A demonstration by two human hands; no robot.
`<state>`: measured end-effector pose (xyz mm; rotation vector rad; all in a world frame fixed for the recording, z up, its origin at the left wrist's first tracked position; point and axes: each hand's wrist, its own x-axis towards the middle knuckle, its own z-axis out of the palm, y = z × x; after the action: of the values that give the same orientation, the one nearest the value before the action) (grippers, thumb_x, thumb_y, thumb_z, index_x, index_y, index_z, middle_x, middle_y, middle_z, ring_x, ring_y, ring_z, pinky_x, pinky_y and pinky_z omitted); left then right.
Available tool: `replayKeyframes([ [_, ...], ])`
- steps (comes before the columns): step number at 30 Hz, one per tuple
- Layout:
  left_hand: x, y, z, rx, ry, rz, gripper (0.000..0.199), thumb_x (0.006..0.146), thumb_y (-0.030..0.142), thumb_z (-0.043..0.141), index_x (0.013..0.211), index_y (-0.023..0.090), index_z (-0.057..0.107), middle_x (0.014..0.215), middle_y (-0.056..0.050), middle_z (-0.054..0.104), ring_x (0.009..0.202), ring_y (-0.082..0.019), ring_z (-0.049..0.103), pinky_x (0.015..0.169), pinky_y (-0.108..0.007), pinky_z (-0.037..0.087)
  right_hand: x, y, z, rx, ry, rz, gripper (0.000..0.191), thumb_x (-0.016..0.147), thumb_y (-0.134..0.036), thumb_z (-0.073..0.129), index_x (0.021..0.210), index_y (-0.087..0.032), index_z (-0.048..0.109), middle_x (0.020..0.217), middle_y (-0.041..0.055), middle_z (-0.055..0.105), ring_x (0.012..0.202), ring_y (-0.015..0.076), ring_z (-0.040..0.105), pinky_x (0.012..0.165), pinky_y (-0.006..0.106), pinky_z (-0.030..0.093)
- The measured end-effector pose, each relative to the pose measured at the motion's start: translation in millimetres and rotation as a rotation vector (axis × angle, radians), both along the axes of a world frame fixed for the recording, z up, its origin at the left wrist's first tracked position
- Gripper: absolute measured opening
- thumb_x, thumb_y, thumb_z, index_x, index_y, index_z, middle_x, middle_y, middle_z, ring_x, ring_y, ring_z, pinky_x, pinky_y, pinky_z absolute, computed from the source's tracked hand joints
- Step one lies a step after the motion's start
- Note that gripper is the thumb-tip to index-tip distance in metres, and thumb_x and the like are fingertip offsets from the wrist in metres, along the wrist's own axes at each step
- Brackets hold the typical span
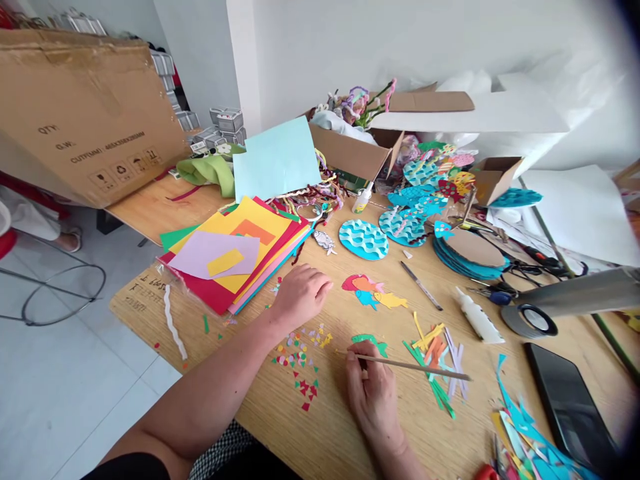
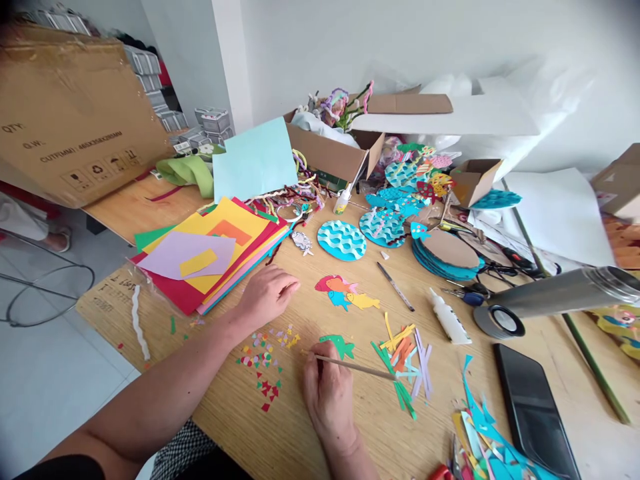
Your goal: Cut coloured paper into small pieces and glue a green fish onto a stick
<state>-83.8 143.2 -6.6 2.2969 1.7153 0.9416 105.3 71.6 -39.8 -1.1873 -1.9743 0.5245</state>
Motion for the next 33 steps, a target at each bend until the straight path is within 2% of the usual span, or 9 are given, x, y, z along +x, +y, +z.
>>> replayKeyframes([
  [4, 0.7, -1.5, 2.9, -0.021, 0.023, -0.081, 0.016, 0.089, 0.019, 0.048, 0.093, 0.018, 0.063, 0.083, -0.006, 0.064, 0.086, -0.02, 0.053, 0.08, -0.034, 0.041, 12.9, 1.1, -1.3, -0.045, 0.133, -0.137, 0.009, 0.091, -0.022, 0.043, 0.085, -0.021, 0.049, 0.069, -0.0015, 0.052, 0.056, 0.0118, 0.052, 0.051, 0.023, 0.041],
  [8, 5.4, -4.9, 5.8, -0.059, 0.08, -0.266, 0.02, 0.085, 0.011, 0.049, 0.094, 0.018, 0.065, 0.088, -0.006, 0.062, 0.09, -0.02, 0.05, 0.082, -0.034, 0.043, 30.0, 9.1, -2.6, -0.071, 0.229, -0.308, 0.012, 0.091, -0.027, 0.046, 0.083, -0.02, 0.051, 0.065, -0.0025, 0.051, 0.053, 0.0118, 0.05, 0.049, 0.023, 0.04],
  [11, 11.3, -8.6, 7.6, -0.087, 0.073, -0.42, 0.028, 0.078, 0.0, 0.048, 0.089, 0.018, 0.067, 0.09, -0.004, 0.064, 0.092, -0.019, 0.048, 0.084, -0.033, 0.043, 37.8, 15.6, -2.5, -0.063, 0.2, -0.326, 0.012, 0.09, -0.027, 0.047, 0.081, -0.02, 0.051, 0.065, -0.0022, 0.053, 0.054, 0.0121, 0.051, 0.049, 0.024, 0.04],
  [15, 19.0, -14.6, 11.6, -0.144, 0.092, -0.556, 0.034, 0.071, -0.003, 0.05, 0.089, 0.019, 0.068, 0.093, -0.004, 0.065, 0.096, -0.02, 0.047, 0.088, -0.035, 0.042, 37.1, 21.2, -2.4, -0.06, 0.152, -0.301, 0.012, 0.09, -0.025, 0.046, 0.079, -0.021, 0.05, 0.065, -0.0028, 0.051, 0.053, 0.0121, 0.049, 0.05, 0.024, 0.039],
  [21, 26.1, -21.0, 12.6, -0.202, 0.159, -0.638, 0.032, 0.074, 0.001, 0.051, 0.093, 0.021, 0.068, 0.093, -0.004, 0.064, 0.099, -0.021, 0.047, 0.09, -0.036, 0.041, 27.7, 25.9, -2.2, -0.061, 0.088, -0.251, 0.013, 0.09, -0.024, 0.044, 0.079, -0.021, 0.049, 0.066, -0.0017, 0.053, 0.055, 0.0135, 0.049, 0.053, 0.026, 0.039],
  [33, 29.1, -22.4, 9.0, -0.189, 0.251, -0.65, 0.022, 0.079, 0.008, 0.053, 0.091, 0.017, 0.069, 0.087, -0.006, 0.062, 0.098, -0.022, 0.047, 0.087, -0.035, 0.042, 24.1, 26.6, -2.9, -0.07, 0.026, -0.22, 0.014, 0.091, -0.023, 0.041, 0.079, -0.021, 0.047, 0.071, 0.0003, 0.053, 0.062, 0.0157, 0.051, 0.059, 0.028, 0.039],
])
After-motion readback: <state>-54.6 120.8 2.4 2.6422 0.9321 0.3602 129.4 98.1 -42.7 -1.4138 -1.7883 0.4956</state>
